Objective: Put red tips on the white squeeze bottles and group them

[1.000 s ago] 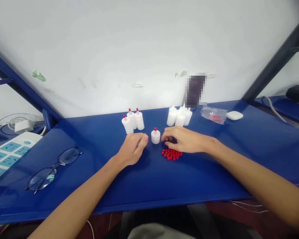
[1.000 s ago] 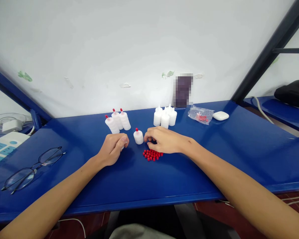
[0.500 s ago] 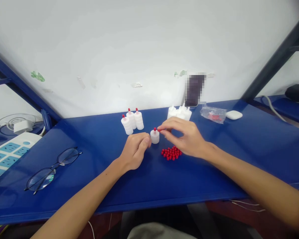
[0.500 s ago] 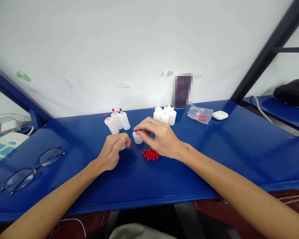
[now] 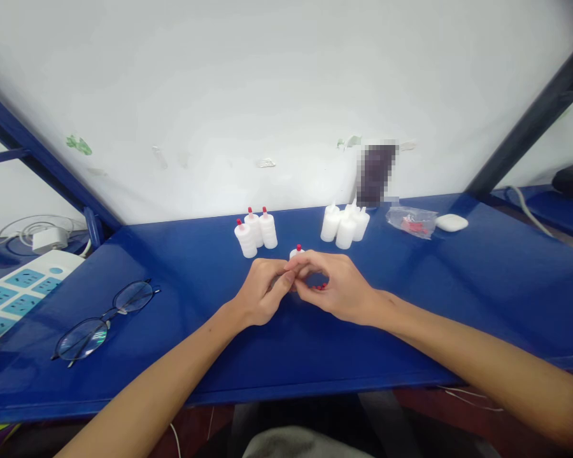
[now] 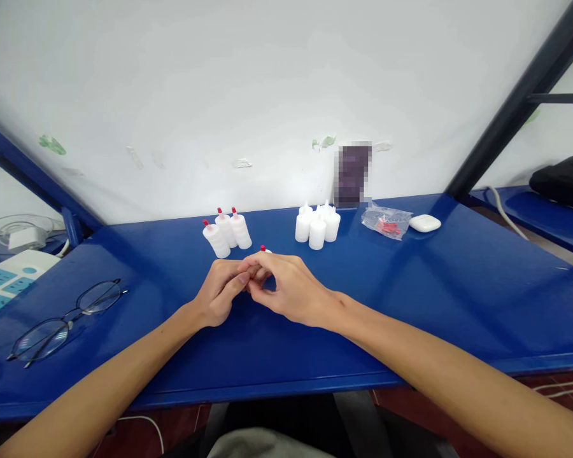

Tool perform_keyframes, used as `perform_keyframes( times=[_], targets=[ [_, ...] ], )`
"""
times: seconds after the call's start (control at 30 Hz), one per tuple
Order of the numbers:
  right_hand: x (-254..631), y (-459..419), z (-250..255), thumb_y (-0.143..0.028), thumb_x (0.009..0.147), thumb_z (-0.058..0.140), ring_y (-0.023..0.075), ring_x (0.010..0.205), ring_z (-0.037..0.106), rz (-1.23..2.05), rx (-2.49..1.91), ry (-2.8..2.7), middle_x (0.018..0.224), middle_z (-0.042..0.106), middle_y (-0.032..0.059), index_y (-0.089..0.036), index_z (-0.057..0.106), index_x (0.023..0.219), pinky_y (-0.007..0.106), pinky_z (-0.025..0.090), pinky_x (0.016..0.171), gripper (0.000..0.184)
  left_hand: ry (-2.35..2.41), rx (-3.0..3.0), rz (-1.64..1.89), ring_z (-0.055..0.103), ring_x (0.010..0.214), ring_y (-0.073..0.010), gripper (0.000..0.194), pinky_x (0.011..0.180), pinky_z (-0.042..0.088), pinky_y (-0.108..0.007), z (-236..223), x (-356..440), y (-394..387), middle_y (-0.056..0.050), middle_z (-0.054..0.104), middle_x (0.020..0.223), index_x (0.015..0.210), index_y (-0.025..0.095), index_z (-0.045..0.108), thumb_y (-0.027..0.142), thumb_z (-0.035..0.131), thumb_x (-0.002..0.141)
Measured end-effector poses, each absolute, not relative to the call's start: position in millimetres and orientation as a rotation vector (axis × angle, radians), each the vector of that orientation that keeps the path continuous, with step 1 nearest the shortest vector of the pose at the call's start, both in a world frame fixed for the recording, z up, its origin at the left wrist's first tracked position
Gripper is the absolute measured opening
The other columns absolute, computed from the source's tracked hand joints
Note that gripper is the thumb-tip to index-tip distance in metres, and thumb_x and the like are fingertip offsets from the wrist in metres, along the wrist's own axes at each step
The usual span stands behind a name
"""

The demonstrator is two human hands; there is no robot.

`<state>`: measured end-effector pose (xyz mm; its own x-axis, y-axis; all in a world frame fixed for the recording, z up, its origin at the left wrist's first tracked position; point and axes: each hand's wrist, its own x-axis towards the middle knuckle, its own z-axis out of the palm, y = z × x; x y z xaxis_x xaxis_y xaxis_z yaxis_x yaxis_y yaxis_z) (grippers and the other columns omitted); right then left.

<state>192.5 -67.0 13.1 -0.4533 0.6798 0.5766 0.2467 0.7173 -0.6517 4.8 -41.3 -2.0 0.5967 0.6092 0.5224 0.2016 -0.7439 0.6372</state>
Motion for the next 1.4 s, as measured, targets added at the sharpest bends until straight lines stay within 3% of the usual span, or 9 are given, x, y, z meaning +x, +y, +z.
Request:
perform_keyframes(
  times=[0.17, 0.37, 0.5, 0.7, 0.83, 0.93, 1.07, 1.17, 1.4],
  targets=[
    [188, -69, 11, -0.009, 0.081, 0.061, 0.0132, 0.076, 0.071, 0.595, -0.732, -2.002, 0.088, 0.073, 0.0012, -0.020, 0.059, 0.102, 0.025, 0.059, 0.071, 0.024, 0.744, 2.369, 1.057, 0.037, 0.048, -0.0092, 0.026, 0.050, 0.029, -0.025, -4, 5, -44, 0.004, 0.044, 0.056, 0.071, 0.015, 0.053, 0.025, 0.041, 0.092],
    [187, -68, 10, -0.008, 0.081, 0.061, 0.0144, 0.074, 0.069, 0.394, -0.643, -2.023, 0.087, 0.074, 0.0011, -0.022, 0.067, 0.098, 0.028, 0.057, 0.069, 0.022, 0.735, 2.418, 1.155, 0.041, 0.048, -0.0089, 0.007, 0.051, 0.034, -0.024, -2, 8, -49, 0.004, 0.050, 0.063, 0.081, 0.018, 0.049, 0.018, 0.044, 0.084],
    [187, -70, 13, -0.010, 0.084, 0.061, 0.0141, 0.074, 0.068, 0.437, -0.651, -1.984, 0.086, 0.073, 0.0015, -0.022, 0.069, 0.100, 0.027, 0.055, 0.068, 0.022, 0.709, 2.409, 1.203, 0.048, 0.053, -0.0103, 0.013, 0.055, 0.038, -0.024, -3, 9, -49, 0.002, 0.055, 0.069, 0.089, 0.018, 0.052, 0.023, 0.041, 0.091],
    [185, -70, 13, -0.013, 0.089, 0.059, 0.0141, 0.078, 0.066, 0.607, -0.678, -1.943, 0.088, 0.072, 0.0032, -0.020, 0.071, 0.096, 0.028, 0.055, 0.071, 0.016, 0.684, 2.333, 1.225, 0.048, 0.053, -0.0121, 0.033, 0.057, 0.038, -0.026, -7, 9, -46, 0.004, 0.054, 0.068, 0.122, 0.017, 0.043, 0.039, 0.037, 0.099],
    [190, -65, 16, -0.019, 0.089, 0.062, 0.0146, 0.078, 0.066, 0.533, -0.686, -1.830, 0.089, 0.071, 0.0039, -0.020, 0.069, 0.096, 0.028, 0.056, 0.069, 0.010, 0.748, 2.284, 1.372, 0.053, 0.068, -0.0150, 0.045, 0.068, 0.043, -0.030, -5, 8, -42, -0.004, 0.059, 0.091, 0.132, 0.017, 0.040, 0.046, 0.038, 0.098],
    [200, -57, 20, -0.020, 0.089, 0.063, 0.0147, 0.076, 0.066, 0.331, -0.751, -1.767, 0.089, 0.069, 0.0030, -0.022, 0.068, 0.096, 0.030, 0.056, 0.071, 0.008, 0.991, 2.196, 1.553, 0.051, 0.073, -0.0159, 0.037, 0.071, 0.043, -0.032, -2, 6, -37, -0.008, 0.057, 0.105, 0.126, 0.018, 0.046, 0.039, 0.035, 0.098],
    [209, -47, 23, -0.022, 0.089, 0.063, 0.0118, 0.066, 0.062, 0.264, -0.849, -1.758, 0.089, 0.068, 0.0022, -0.021, 0.067, 0.095, 0.027, 0.053, 0.060, 0.007, 1.149, 2.192, 1.571, 0.048, 0.073, -0.0176, 0.018, 0.071, 0.041, -0.033, 2, 4, -34, -0.004, 0.054, 0.088, 0.097, 0.019, 0.053, 0.021, 0.036, 0.090],
    [209, -43, 23, -0.027, 0.087, 0.065, 0.0099, 0.055, 0.059, 0.429, -0.986, -1.733, 0.082, 0.068, 0.0013, -0.019, 0.066, 0.094, 0.025, 0.047, 0.051, 0.011, 1.078, 2.262, 1.528, 0.051, 0.077, -0.0183, 0.021, 0.073, 0.042, -0.033, 4, 5, -35, -0.004, 0.053, 0.086, 0.082, 0.019, 0.053, 0.015, 0.034, 0.091],
    [205, -40, 20, -0.030, 0.085, 0.065, 0.0081, 0.049, 0.052, 0.581, -1.057, -1.779, 0.075, 0.067, -0.0001, -0.017, 0.069, 0.098, 0.023, 0.042, 0.045, 0.019, 1.009, 2.396, 1.394, 0.052, 0.090, -0.0197, 0.029, 0.082, 0.047, -0.035, 3, 7, -39, -0.006, 0.049, 0.099, 0.107, 0.019, 0.059, 0.010, 0.039, 0.088]
  ],
)
